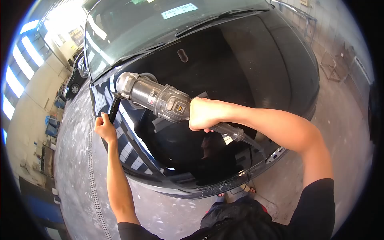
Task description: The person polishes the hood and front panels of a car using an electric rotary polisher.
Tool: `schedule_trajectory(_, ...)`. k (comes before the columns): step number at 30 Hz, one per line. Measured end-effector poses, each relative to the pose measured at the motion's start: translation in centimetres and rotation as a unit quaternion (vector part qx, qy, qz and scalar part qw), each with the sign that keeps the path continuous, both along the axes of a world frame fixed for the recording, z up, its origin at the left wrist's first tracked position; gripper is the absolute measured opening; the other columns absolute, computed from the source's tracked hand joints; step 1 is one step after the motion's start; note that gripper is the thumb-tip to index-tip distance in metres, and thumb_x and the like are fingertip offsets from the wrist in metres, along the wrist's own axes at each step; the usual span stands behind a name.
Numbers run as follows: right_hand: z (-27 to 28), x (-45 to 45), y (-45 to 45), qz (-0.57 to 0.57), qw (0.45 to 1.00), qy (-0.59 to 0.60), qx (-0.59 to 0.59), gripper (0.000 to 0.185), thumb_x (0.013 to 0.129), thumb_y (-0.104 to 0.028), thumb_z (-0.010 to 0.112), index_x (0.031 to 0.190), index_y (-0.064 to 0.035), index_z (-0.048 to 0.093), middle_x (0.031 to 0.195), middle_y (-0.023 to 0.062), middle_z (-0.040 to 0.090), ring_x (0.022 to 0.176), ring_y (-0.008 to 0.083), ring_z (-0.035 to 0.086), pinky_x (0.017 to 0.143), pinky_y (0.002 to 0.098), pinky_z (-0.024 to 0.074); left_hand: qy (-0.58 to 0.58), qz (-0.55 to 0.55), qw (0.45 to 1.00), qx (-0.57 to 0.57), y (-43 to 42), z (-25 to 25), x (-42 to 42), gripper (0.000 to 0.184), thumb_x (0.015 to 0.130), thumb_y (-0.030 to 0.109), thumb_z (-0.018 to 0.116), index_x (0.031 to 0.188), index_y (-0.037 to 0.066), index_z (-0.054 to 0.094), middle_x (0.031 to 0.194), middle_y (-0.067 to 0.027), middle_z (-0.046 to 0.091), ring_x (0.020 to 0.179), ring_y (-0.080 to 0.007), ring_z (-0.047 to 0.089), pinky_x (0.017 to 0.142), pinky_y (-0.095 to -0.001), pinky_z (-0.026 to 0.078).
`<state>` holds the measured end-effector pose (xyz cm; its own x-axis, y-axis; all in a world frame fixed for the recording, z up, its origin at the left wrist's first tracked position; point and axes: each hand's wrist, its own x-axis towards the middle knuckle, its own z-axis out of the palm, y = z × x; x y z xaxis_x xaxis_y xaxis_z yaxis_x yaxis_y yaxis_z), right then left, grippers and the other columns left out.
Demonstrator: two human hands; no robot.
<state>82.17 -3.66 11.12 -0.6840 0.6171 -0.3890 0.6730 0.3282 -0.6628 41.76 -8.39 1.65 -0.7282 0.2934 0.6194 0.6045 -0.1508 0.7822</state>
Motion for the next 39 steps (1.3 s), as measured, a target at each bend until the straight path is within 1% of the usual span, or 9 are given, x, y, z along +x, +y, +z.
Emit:
schedule_trajectory(7,-2.4,12.6,1.9,-0.132,0.987,0.078,-0.041,0.013,0.068,-0.002,0.060,0.059,0.0060,0.055,0.054,0.0112,0.058,0.049,0.0165,0.061,0.046,0.0308,0.0489,0.109,-0.090,0.990,-0.010,9.3,3.5,13.4,0.048,0.091,0.020,0.065,0.054,0.003,0.041,0.051,0.0033,0.036,0.052,-0.0066,0.030,0.048,-0.0317,0.025)
schedule_trajectory(14,-2.9,26.6,1.7,-0.308,0.941,0.123,-0.072,0.015,0.063,0.001,0.059,0.050,0.0050,0.053,0.053,0.0126,0.056,0.047,0.0167,0.058,0.043,0.0302,0.0465,0.140,-0.185,0.972,-0.035,18.4,5.7,30.5,0.045,0.086,0.025,0.069,0.057,-0.002,0.047,0.048,-0.0064,0.040,0.052,-0.0109,0.035,0.048,-0.0365,0.032)
schedule_trajectory(17,-3.5,31.6,1.1,-0.374,0.915,0.123,-0.092,0.005,0.064,0.003,0.061,0.063,0.0071,0.059,0.061,0.0135,0.060,0.049,0.0174,0.059,0.044,0.0308,0.0482,0.148,-0.224,0.962,-0.044,20.3,6.2,37.5,0.042,0.085,0.025,0.068,0.059,-0.004,0.053,0.048,-0.0068,0.045,0.052,-0.0099,0.039,0.050,-0.0361,0.035)
schedule_trajectory(19,-4.1,33.8,0.4,-0.401,0.900,0.130,-0.112,0.012,0.066,0.006,0.061,0.076,0.0063,0.056,0.069,0.0144,0.062,0.050,0.0172,0.059,0.044,0.0312,0.0492,0.148,-0.234,0.958,-0.077,21.0,6.0,40.7,0.040,0.084,0.030,0.068,0.063,-0.002,0.057,0.057,-0.0190,0.057,0.052,-0.0288,0.058,0.057,-0.0413,0.046)
schedule_trajectory(21,-4.6,35.3,-0.1,-0.421,0.888,0.138,-0.127,0.025,0.067,0.009,0.061,0.090,0.0055,0.052,0.077,0.0154,0.064,0.051,0.0170,0.060,0.044,0.0316,0.0502,0.147,-0.254,0.954,-0.059,21.1,5.7,43.0,0.039,0.084,0.031,0.068,0.064,-0.001,0.058,0.059,-0.0195,0.059,0.057,-0.0351,0.062,0.060,-0.0427,0.048)
schedule_trajectory(23,-5.9,35.4,-0.9,-0.429,0.880,0.145,-0.144,0.030,0.067,0.011,0.059,0.095,0.0054,0.051,0.084,0.0172,0.064,0.052,0.0174,0.060,0.045,0.0323,0.0507,0.156,-0.256,0.951,-0.077,20.5,5.3,43.3,0.038,0.084,0.031,0.068,0.063,0.000,0.058,0.058,-0.0185,0.060,0.057,-0.0357,0.062,0.059,-0.0420,0.049)
schedule_trajectory(29,-5.1,32.8,-2.7,-0.389,0.903,0.139,-0.122,0.027,0.066,0.010,0.061,0.090,0.0043,0.053,0.063,0.0118,0.059,0.049,0.0177,0.059,0.044,0.0331,0.0497,0.134,-0.233,0.960,-0.081,16.3,5.7,39.7,0.037,0.083,0.029,0.069,0.063,0.000,0.057,0.056,-0.0176,0.059,0.053,-0.0335,0.060,0.058,-0.0400,0.048)
schedule_trajectory(33,-5.2,24.9,-2.8,-0.346,0.925,0.133,-0.088,0.012,0.065,0.004,0.058,0.077,0.0058,0.058,0.057,0.0071,0.056,0.050,0.0139,0.059,0.044,0.0298,0.0474,0.115,-0.192,0.974,-0.046,11.8,4.3,30.0,0.039,0.086,0.022,0.070,0.060,-0.001,0.051,0.050,-0.0095,0.048,0.050,-0.0122,0.042,0.049,-0.0344,0.037)
schedule_trajectory(39,-4.2,14.6,-3.6,-0.186,0.980,0.053,-0.045,0.014,0.071,-0.006,0.059,0.072,0.0073,0.060,0.056,0.0124,0.061,0.051,0.0175,0.063,0.053,0.0321,0.0521,0.111,-0.101,0.989,-0.001,4.1,1.5,16.9,0.047,0.090,0.019,0.067,0.057,0.003,0.039,0.051,0.0025,0.036,0.054,-0.0063,0.031,0.047,-0.0312,0.026)
